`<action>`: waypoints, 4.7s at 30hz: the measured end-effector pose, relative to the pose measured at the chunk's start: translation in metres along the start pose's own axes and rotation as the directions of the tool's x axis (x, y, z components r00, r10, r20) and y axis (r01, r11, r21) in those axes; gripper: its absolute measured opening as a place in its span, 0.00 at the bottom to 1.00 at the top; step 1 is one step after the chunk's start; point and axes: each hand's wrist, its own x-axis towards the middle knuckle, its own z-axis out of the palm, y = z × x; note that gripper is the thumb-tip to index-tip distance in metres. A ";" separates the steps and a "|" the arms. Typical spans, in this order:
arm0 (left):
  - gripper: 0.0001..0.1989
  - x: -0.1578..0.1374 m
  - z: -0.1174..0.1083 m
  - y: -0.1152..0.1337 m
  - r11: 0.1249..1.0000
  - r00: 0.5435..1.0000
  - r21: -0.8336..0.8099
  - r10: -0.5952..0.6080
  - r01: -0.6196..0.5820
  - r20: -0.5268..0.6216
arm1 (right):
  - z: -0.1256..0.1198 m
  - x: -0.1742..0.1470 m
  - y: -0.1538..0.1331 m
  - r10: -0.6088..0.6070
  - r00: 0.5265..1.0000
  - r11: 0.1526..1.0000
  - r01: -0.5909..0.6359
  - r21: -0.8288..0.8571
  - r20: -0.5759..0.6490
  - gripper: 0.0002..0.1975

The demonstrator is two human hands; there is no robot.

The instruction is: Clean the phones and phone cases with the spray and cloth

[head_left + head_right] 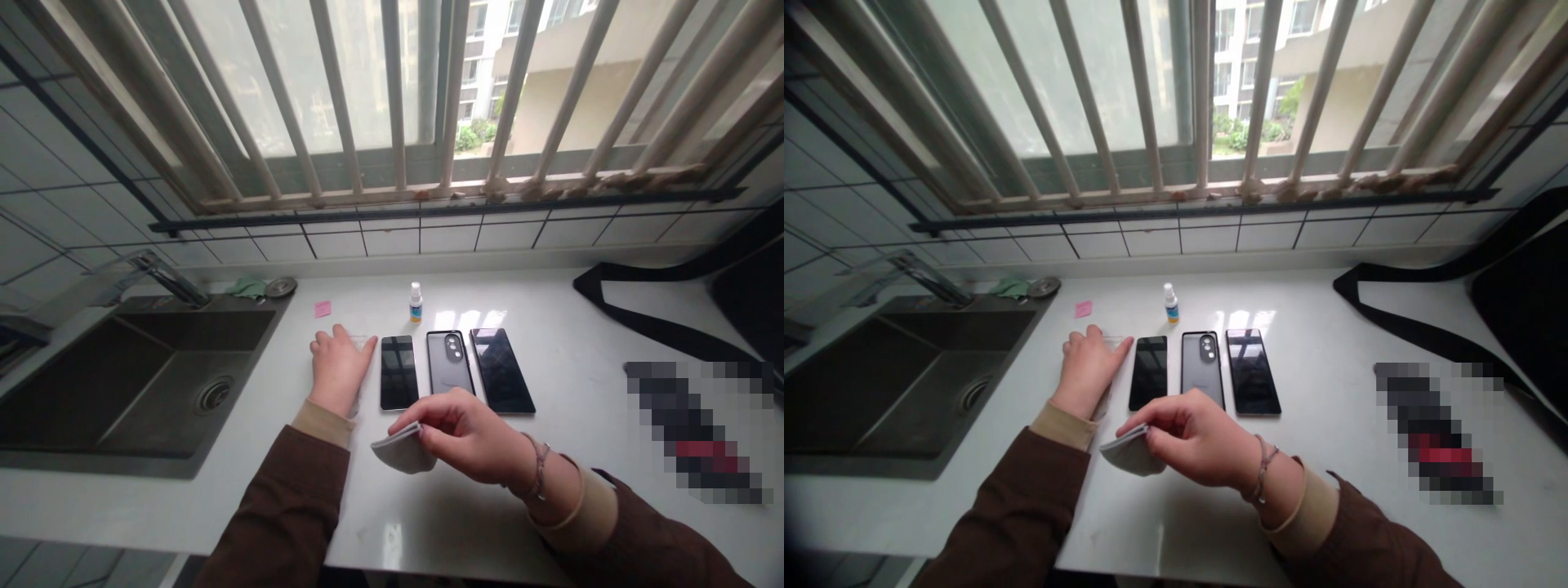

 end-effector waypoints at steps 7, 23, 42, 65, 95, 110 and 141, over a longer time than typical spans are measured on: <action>0.36 -0.003 0.001 0.004 1.000 1.000 -0.021 -0.006 0.007 0.006 | 0.001 0.001 -0.006 -0.058 0.989 0.934 0.102 -0.342 0.137 0.19; 0.28 -0.008 0.008 0.024 0.902 0.915 -0.160 0.401 -0.401 -0.035 | 0.007 0.003 0.016 -0.007 0.920 0.789 0.246 -0.563 0.393 0.17; 0.27 -0.013 -0.019 0.023 0.288 0.898 -0.937 0.436 -0.195 -0.053 | 0.006 0.004 0.016 0.016 0.928 0.819 0.201 -0.538 0.372 0.18; 0.43 -0.031 -0.034 0.022 -0.400 0.652 -0.525 0.573 0.752 0.497 | -0.008 0.004 0.007 0.085 0.986 0.908 -0.016 0.418 -0.147 0.14; 0.34 -0.053 -0.024 0.046 -0.170 0.619 -0.621 0.457 0.766 0.639 | 0.006 0.002 0.020 -0.491 0.853 0.244 0.328 -0.913 0.175 0.20; 0.35 -0.040 -0.031 0.038 -0.426 0.614 -0.466 0.337 0.775 0.714 | 0.013 -0.001 0.004 -0.543 0.785 0.164 0.447 -0.880 0.298 0.15; 0.32 -0.060 -0.027 0.057 -0.418 0.607 -0.441 0.507 0.794 0.612 | -0.009 0.012 0.027 -0.482 0.871 0.182 -0.009 -0.983 -0.097 0.21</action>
